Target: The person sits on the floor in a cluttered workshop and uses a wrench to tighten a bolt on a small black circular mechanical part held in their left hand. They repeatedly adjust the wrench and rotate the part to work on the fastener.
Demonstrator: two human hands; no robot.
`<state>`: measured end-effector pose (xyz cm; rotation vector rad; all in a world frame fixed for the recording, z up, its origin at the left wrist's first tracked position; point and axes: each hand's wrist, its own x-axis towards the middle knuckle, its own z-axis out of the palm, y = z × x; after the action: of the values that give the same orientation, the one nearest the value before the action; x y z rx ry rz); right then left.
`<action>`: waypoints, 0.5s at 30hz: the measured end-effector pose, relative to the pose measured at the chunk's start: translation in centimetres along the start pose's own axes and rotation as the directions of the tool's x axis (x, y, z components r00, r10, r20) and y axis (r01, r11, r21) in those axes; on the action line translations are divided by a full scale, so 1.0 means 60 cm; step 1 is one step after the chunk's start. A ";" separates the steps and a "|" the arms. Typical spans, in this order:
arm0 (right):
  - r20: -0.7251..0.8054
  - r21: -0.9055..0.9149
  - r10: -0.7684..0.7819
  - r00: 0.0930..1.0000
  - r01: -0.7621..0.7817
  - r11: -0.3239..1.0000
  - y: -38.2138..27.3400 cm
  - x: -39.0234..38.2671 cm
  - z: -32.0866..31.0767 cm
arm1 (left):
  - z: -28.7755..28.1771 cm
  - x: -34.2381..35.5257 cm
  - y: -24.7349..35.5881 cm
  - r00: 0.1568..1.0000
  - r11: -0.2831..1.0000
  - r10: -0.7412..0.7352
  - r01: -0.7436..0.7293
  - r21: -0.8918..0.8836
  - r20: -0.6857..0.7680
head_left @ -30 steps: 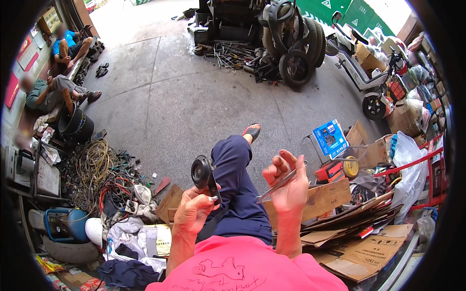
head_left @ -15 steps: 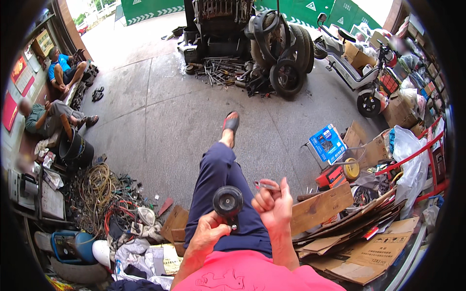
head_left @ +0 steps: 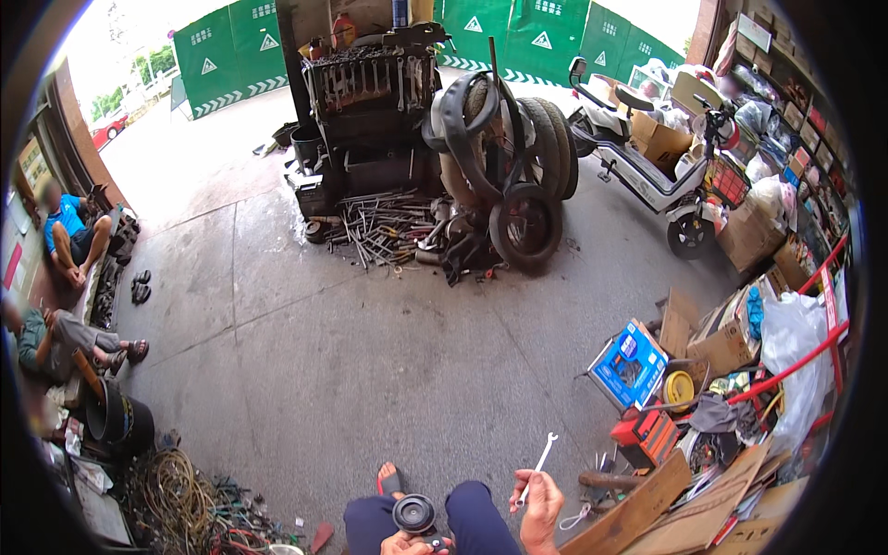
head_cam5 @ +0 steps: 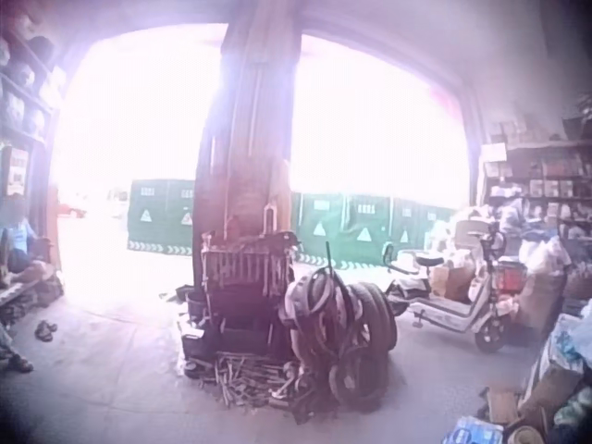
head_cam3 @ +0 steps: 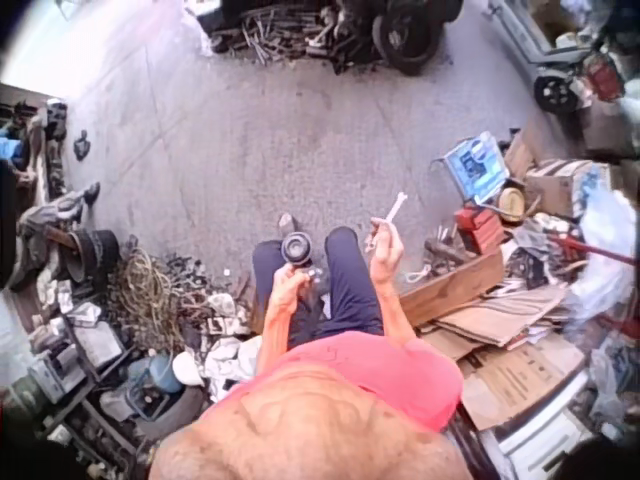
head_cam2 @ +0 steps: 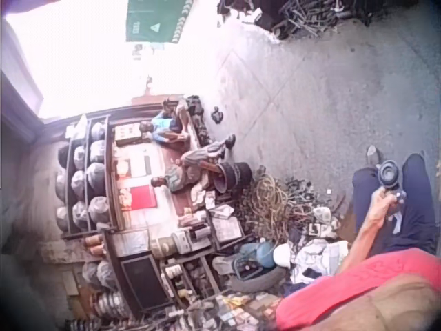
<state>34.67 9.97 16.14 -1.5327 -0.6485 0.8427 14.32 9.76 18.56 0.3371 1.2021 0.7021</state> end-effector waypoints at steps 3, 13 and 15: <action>0.015 -0.334 0.000 1.000 0.005 0.943 -0.031 0.041 0.087 | 0.000 0.066 0.080 0.996 0.985 0.089 -0.092 -0.144 -0.025; 0.249 0.219 0.235 0.940 -0.291 0.931 -0.430 0.151 0.263 | 0.035 -0.058 0.428 0.977 0.986 0.067 -0.095 -0.134 -0.205; 0.376 0.430 0.207 0.903 -0.368 0.824 -0.539 0.185 0.281 | 0.027 -0.100 0.488 0.967 0.995 0.042 -0.063 -0.079 -0.251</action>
<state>29.50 33.07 46.07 -1.0437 -0.3764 1.3934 5.49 27.84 40.76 0.2132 1.4001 0.8589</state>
